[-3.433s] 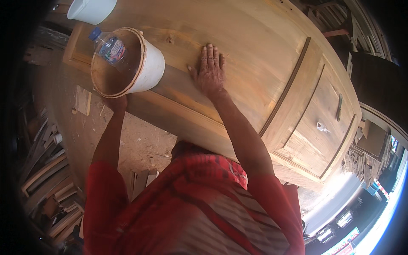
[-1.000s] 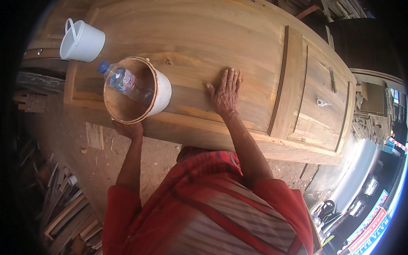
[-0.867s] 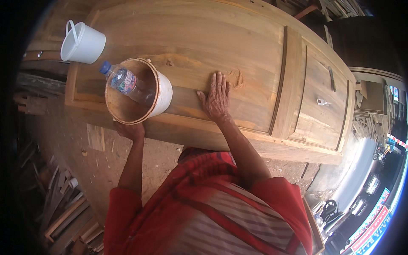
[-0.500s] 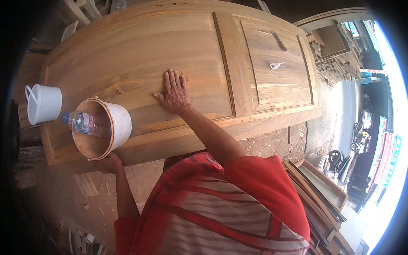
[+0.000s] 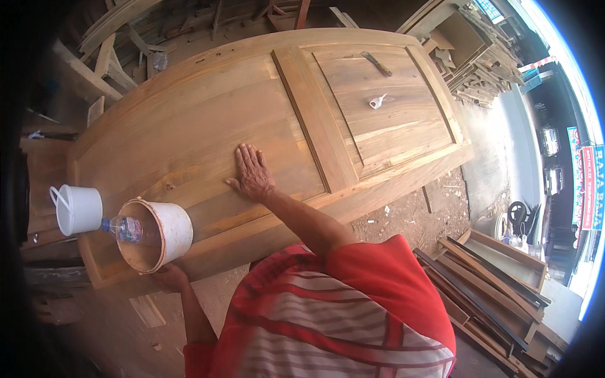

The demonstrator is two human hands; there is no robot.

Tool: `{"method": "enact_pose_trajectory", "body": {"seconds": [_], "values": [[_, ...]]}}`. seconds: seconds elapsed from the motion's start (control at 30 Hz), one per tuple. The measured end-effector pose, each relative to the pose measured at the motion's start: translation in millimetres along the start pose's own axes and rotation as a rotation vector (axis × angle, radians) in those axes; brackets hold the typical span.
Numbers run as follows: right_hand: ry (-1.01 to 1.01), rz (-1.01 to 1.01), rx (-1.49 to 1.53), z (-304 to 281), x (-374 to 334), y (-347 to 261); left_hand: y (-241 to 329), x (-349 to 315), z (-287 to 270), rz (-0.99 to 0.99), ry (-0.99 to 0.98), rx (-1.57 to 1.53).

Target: The person repairs a wooden door panel by applying adhesive from a bottle into cracks, spreading wood dust from a container onto the surface, and pressing and scraping the mixture with a scraper and by hand.

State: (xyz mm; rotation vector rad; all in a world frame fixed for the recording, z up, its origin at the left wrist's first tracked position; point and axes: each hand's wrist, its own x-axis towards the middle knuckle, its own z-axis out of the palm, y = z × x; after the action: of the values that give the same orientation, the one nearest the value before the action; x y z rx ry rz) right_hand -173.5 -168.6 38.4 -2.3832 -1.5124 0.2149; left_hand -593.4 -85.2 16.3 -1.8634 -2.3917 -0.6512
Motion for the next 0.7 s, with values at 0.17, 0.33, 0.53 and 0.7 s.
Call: {"method": "enact_pose_trajectory", "body": {"seconds": [0.17,0.33,0.53,0.7], "values": [[-0.107,-0.032,-0.001,-18.5,10.4,8.3,-37.3,5.5,-13.9,0.032,-0.198,-0.223],[0.028,-0.28,0.308,-35.2,-29.5,54.1,-18.7,-38.2,-46.2,-0.221,-0.131,-0.404],[-0.172,-0.395,0.409,-71.2,-115.8,105.1,-74.5,-214.0,-24.8,-0.853,-1.004,-0.756],[-0.091,-0.33,0.467,-98.1,-173.5,188.9,30.7,-368.3,-33.3,-0.642,-1.531,-0.242]]}}
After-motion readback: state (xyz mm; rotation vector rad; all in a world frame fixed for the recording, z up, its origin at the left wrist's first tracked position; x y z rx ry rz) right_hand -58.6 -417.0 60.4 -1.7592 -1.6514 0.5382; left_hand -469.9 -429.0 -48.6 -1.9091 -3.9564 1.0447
